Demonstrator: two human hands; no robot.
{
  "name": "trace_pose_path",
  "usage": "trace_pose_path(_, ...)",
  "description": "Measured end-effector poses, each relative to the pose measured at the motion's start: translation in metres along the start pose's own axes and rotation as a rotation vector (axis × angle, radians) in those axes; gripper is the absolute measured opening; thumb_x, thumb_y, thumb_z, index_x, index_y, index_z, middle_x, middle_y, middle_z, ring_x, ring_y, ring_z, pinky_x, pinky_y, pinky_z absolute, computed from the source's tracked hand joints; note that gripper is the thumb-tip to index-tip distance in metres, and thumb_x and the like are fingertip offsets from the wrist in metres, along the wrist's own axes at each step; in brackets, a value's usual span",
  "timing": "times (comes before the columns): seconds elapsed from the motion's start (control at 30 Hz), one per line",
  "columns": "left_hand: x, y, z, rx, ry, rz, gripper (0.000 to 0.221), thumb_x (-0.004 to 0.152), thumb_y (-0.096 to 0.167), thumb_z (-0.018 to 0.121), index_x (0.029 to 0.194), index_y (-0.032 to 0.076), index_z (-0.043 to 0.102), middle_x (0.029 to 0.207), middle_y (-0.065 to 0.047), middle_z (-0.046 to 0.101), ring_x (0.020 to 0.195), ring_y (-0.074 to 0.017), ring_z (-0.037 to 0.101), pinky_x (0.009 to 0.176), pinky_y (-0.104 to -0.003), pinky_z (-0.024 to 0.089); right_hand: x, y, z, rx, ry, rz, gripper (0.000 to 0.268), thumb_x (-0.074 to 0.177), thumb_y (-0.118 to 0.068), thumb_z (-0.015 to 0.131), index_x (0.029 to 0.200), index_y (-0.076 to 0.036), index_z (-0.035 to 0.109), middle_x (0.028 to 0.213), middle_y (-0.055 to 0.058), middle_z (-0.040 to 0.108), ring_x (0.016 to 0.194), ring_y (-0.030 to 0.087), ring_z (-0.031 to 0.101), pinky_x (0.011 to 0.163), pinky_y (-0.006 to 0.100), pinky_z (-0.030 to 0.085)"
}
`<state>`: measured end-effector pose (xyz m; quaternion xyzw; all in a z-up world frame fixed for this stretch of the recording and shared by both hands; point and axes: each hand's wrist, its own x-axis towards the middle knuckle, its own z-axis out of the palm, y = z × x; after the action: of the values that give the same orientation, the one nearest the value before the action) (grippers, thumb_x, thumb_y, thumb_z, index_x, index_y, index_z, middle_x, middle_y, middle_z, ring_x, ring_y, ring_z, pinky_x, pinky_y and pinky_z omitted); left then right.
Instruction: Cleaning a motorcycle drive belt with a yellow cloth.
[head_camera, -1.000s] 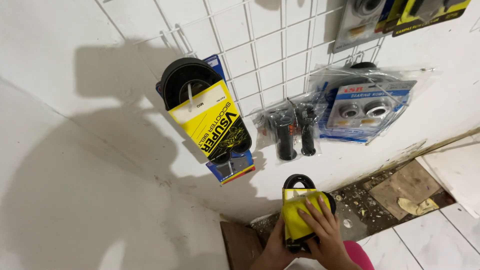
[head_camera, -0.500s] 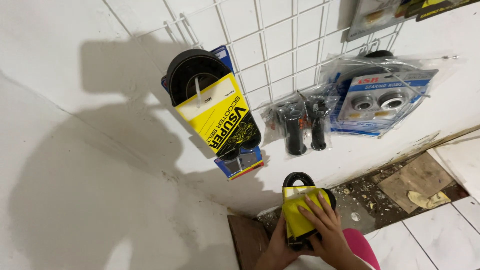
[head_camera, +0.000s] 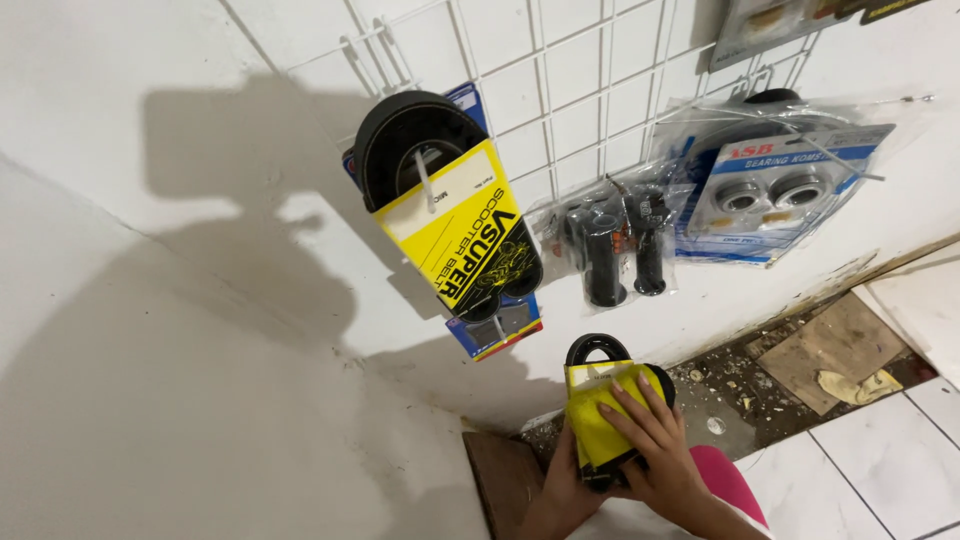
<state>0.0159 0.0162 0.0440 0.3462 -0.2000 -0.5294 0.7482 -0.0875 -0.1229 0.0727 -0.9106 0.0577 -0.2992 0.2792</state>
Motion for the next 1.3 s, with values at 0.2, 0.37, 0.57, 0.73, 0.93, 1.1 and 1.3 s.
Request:
trace_pose_path(0.2,0.002,-0.006,-0.009,-0.415,0.029,-0.114,0.070,0.107,0.059,0.022,0.164,0.021,0.034,0.160,-0.009,0.049,0.145,-0.0262,0.052,0.115,-0.045,0.050,0.002,-0.010,0.000,-0.019,0.002,0.038,0.076,0.067,-0.007,0.067,0.141,-0.020,0.055,0.158,0.008,0.041,0.154,0.040,0.020,0.115,0.064,0.017)
trace_pose_path(0.37,-0.002,0.002,-0.005,-0.349,0.064,-0.150,0.069,0.105,0.060,0.021,0.161,0.021,0.035,0.156,-0.007,0.051,0.140,-0.0250,0.055,0.108,-0.045,0.052,0.002,-0.023,-0.001,-0.040,0.081,0.038,0.074,0.066,-0.005,0.068,0.138,-0.018,0.058,0.156,0.009,0.044,0.153,0.040,0.024,0.115,0.062,0.021)
trace_pose_path(0.57,0.003,-0.003,-0.016,-0.328,0.014,-0.092,0.069,0.107,0.057,0.022,0.160,0.015,0.036,0.154,-0.011,0.052,0.137,-0.0249,0.056,0.111,-0.041,0.051,-0.005,-0.031,0.002,-0.032,0.155,0.029,0.071,0.068,-0.003,0.068,0.137,-0.014,0.059,0.155,0.011,0.047,0.153,0.041,0.027,0.115,0.059,0.025)
trace_pose_path(0.73,0.008,-0.011,-0.029,-0.310,0.082,-0.082,0.067,0.109,0.054,0.025,0.157,0.010,0.040,0.151,-0.010,0.055,0.136,-0.0233,0.057,0.112,-0.038,0.049,-0.018,-0.036,0.008,0.002,0.183,0.063,0.067,0.068,0.003,0.066,0.133,-0.011,0.059,0.154,0.012,0.049,0.154,0.042,0.028,0.117,0.059,0.025)
trace_pose_path(0.93,0.002,-0.004,-0.020,-0.277,-0.006,-0.088,0.067,0.109,0.054,0.026,0.155,0.008,0.042,0.149,-0.011,0.056,0.134,-0.0225,0.058,0.111,-0.038,0.049,-0.037,-0.036,0.004,0.024,0.189,0.121,0.057,0.066,0.003,0.068,0.121,-0.009,0.058,0.153,0.012,0.050,0.154,0.043,0.027,0.120,0.061,0.021)
trace_pose_path(1.1,0.001,-0.021,-0.028,-0.287,-0.017,-0.098,0.065,0.109,0.053,0.029,0.154,0.008,0.046,0.146,-0.010,0.059,0.130,-0.0217,0.060,0.109,-0.038,0.049,-0.020,-0.051,-0.023,-0.121,0.216,0.048,0.052,0.065,-0.005,0.072,0.116,-0.013,0.063,0.152,0.013,0.049,0.152,0.042,0.028,0.121,0.065,0.015)
trace_pose_path(1.3,-0.006,-0.026,-0.027,-0.213,-0.084,-0.092,0.063,0.111,0.051,0.032,0.152,0.005,0.046,0.145,-0.011,0.059,0.130,-0.0226,0.060,0.111,-0.039,0.049,-0.007,-0.069,-0.047,-0.140,0.233,-0.063,0.042,0.065,-0.021,0.075,0.105,-0.014,0.064,0.149,0.021,0.047,0.149,0.046,0.030,0.120,0.070,0.003)
